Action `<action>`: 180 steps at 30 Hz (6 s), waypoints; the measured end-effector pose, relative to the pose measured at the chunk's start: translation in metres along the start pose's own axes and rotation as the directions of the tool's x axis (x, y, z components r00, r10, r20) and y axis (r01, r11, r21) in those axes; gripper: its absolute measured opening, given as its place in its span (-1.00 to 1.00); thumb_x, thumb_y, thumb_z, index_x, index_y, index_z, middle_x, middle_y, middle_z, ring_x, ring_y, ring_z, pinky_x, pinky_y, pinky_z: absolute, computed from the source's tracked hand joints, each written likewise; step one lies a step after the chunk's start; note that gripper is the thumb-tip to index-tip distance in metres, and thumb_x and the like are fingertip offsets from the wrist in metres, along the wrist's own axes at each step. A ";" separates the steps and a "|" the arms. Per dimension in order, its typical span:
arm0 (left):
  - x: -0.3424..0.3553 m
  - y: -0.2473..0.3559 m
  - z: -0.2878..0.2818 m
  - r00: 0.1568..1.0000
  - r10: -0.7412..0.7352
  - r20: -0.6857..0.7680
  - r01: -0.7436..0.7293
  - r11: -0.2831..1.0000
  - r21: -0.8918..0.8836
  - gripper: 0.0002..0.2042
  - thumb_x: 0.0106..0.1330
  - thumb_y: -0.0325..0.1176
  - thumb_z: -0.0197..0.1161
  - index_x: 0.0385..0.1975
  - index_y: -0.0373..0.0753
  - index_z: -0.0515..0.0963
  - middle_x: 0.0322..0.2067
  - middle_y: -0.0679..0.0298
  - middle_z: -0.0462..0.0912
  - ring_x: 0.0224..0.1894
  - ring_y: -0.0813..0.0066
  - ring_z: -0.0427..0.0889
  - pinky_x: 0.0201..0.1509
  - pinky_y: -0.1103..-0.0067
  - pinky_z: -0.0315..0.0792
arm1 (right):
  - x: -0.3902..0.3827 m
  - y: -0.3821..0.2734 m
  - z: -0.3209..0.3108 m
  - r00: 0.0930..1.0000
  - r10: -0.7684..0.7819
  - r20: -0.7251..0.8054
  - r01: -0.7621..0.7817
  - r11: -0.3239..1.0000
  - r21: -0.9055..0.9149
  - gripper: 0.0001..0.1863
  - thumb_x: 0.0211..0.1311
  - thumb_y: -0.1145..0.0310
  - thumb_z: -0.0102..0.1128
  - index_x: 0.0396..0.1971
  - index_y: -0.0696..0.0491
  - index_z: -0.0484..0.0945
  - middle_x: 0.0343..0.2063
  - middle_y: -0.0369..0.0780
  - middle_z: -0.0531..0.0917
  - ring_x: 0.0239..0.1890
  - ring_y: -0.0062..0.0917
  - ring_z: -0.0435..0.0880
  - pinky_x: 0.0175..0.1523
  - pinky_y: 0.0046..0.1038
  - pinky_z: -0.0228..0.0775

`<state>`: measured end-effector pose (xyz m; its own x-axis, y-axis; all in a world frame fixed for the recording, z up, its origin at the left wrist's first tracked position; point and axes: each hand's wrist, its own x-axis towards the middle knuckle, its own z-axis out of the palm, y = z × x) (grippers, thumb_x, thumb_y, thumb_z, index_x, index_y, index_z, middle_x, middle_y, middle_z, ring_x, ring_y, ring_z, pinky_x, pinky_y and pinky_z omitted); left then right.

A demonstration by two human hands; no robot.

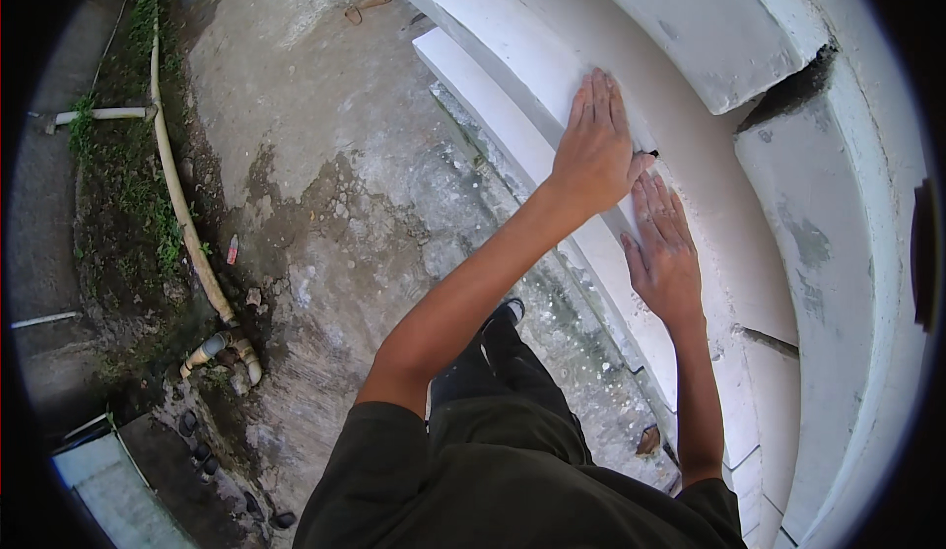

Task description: Apply filler or plaster to cracks in a white wall using a small tool and wiping with a cloth.

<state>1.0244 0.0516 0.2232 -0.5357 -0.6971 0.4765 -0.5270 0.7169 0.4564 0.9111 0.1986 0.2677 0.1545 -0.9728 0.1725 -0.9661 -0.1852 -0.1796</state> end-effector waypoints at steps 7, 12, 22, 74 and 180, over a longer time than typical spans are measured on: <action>0.038 -0.080 -0.023 0.969 -0.235 -0.080 0.248 0.945 0.216 -0.19 0.37 -0.03 0.16 0.24 -0.79 0.12 0.30 -0.50 0.13 0.44 -0.30 0.06 0.50 0.11 -0.03 | 0.008 -0.008 0.005 0.999 -0.020 0.027 0.020 1.000 0.002 -0.31 0.22 0.45 0.15 0.38 0.17 0.23 0.38 -0.04 0.29 0.45 -0.17 0.20 0.53 -0.14 -0.03; 0.034 -0.043 -0.015 0.984 -0.168 -0.063 0.173 0.982 0.075 -0.19 0.30 -0.15 0.26 0.22 -0.82 0.11 0.26 -0.54 0.17 0.41 -0.35 0.11 0.48 0.15 0.04 | 0.003 -0.008 0.000 1.000 0.006 0.024 -0.005 0.999 -0.047 -0.30 0.21 0.47 0.15 0.39 0.16 0.23 0.38 -0.04 0.29 0.46 -0.17 0.19 0.52 -0.14 -0.03; 0.043 -0.082 -0.029 0.954 -0.208 -0.216 0.237 0.964 0.118 -0.24 0.23 -0.17 0.34 0.15 -0.79 0.25 0.22 -0.46 0.26 0.28 -0.22 0.29 0.39 0.16 0.17 | 0.006 -0.011 -0.001 0.999 -0.026 0.038 0.027 1.000 -0.002 -0.29 0.21 0.48 0.14 0.39 0.17 0.21 0.38 -0.02 0.28 0.46 -0.14 0.18 0.52 -0.11 -0.04; 0.060 -0.097 -0.038 0.923 -0.374 -0.085 0.372 0.927 -0.042 -0.38 0.16 -0.06 0.41 0.03 -0.52 0.53 0.16 -0.21 0.47 0.29 -0.05 0.37 0.46 0.21 0.14 | 0.001 0.002 0.004 0.995 -0.079 0.053 0.077 0.997 0.024 -0.29 0.13 0.55 0.09 0.36 0.26 0.22 0.35 0.11 0.29 0.44 -0.03 0.20 0.50 -0.04 -0.06; 0.066 -0.173 -0.125 0.965 -0.253 0.064 0.241 0.959 0.146 -0.15 0.19 0.24 0.24 0.10 -0.59 0.47 0.17 -0.21 0.46 0.28 -0.15 0.42 0.44 0.29 0.25 | 0.007 -0.003 -0.002 0.999 -0.035 -0.009 0.036 0.987 0.155 -0.31 0.07 0.54 0.16 0.31 0.22 0.34 0.32 0.02 0.37 0.42 -0.10 0.27 0.49 -0.09 0.02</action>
<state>1.1630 -0.1175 0.2698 -0.4260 -0.8546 0.2971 -0.7312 0.5186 0.4433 0.9149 0.1926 0.2719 0.1864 -0.9644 0.1873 -0.9163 -0.2395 -0.3210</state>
